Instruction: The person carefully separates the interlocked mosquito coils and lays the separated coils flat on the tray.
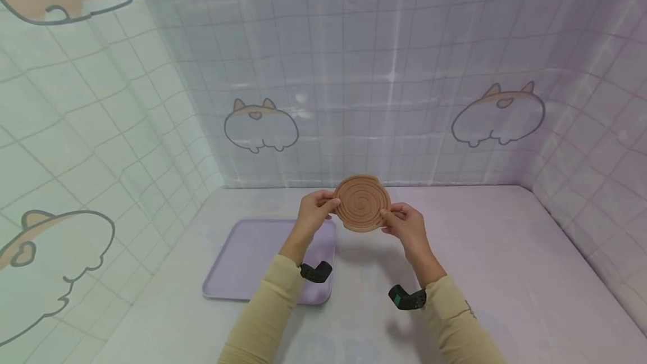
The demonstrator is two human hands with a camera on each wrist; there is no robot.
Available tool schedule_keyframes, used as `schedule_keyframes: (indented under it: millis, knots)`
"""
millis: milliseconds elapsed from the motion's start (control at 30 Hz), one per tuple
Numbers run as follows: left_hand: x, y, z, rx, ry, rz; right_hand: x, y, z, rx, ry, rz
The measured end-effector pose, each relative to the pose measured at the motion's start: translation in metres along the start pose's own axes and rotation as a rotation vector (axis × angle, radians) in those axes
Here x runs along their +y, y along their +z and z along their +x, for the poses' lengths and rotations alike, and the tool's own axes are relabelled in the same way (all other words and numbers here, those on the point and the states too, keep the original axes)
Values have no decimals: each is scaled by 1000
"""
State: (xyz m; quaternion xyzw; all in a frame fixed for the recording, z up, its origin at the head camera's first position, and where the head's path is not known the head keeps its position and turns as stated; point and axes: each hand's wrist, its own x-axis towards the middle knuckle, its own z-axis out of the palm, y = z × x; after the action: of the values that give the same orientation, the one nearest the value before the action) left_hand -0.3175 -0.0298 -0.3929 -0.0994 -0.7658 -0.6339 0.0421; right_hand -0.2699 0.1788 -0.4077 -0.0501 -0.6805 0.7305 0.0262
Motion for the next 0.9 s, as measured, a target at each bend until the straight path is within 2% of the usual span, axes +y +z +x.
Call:
schedule_keyframes:
  millis: [100, 200, 367, 600, 667, 800, 900]
  knots:
    - [-1, 2, -3, 46, -24, -28, -2, 2, -2, 58, -34, 54]
    - [-2, 5, -6, 84, -33, -50, -3, 5, -4, 127, -71, 63]
    - [-2, 9, -11, 124, -24, -92, -7, 11, -7, 221, -124, -5]
    - [0, 9, -13, 152, -4, -146, -12, 15, -11, 282, -211, -68]
    - [4, 8, -14, 155, -8, -153, -13, 15, -12, 292, -240, -81]
    - [22, 4, -24, 160, -11, -137, -14, 17, -14, 302, -302, -93]
    - [34, 1, -31, 169, 10, -132, -16, 18, -16, 306, -347, -95]
